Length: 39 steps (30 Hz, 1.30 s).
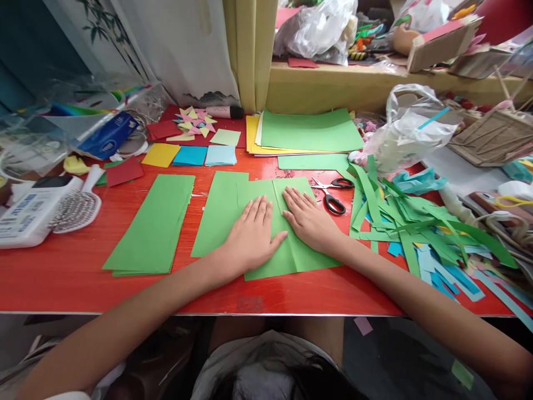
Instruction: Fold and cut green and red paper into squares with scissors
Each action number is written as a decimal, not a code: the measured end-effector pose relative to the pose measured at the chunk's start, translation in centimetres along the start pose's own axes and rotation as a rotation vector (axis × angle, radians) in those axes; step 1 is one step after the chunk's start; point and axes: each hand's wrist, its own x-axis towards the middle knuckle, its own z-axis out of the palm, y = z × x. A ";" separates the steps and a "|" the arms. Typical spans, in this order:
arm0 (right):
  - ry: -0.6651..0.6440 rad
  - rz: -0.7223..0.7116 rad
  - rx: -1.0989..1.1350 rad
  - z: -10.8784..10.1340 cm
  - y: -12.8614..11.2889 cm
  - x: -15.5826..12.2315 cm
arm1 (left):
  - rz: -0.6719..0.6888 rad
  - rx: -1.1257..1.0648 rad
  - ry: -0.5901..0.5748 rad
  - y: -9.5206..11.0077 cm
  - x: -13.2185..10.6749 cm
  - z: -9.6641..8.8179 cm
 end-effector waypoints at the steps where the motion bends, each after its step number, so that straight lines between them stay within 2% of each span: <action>1: -0.015 0.006 0.002 0.0 -0.1 0.0 | -0.004 0.003 0.009 0.1 0.0 0.0; 21: -0.018 0.034 -0.041 -0.1 -0.5 -0.1 | -0.065 0.049 0.106 1.5 -0.2 0.4; 25: -0.014 0.040 -0.027 -0.1 -0.6 0.0 | -0.053 0.018 0.096 1.2 -0.3 0.3; 31: 0.000 0.055 0.015 0.0 -0.5 0.3 | 0.051 -0.046 0.021 0.2 -0.3 0.0; 35: 0.050 0.021 0.031 -0.3 -0.2 0.1 | 0.045 -0.039 0.009 -0.2 -0.1 0.1; 39: 0.010 0.011 0.062 -0.5 -0.4 -0.1 | 0.017 -0.030 0.027 -0.4 0.1 0.3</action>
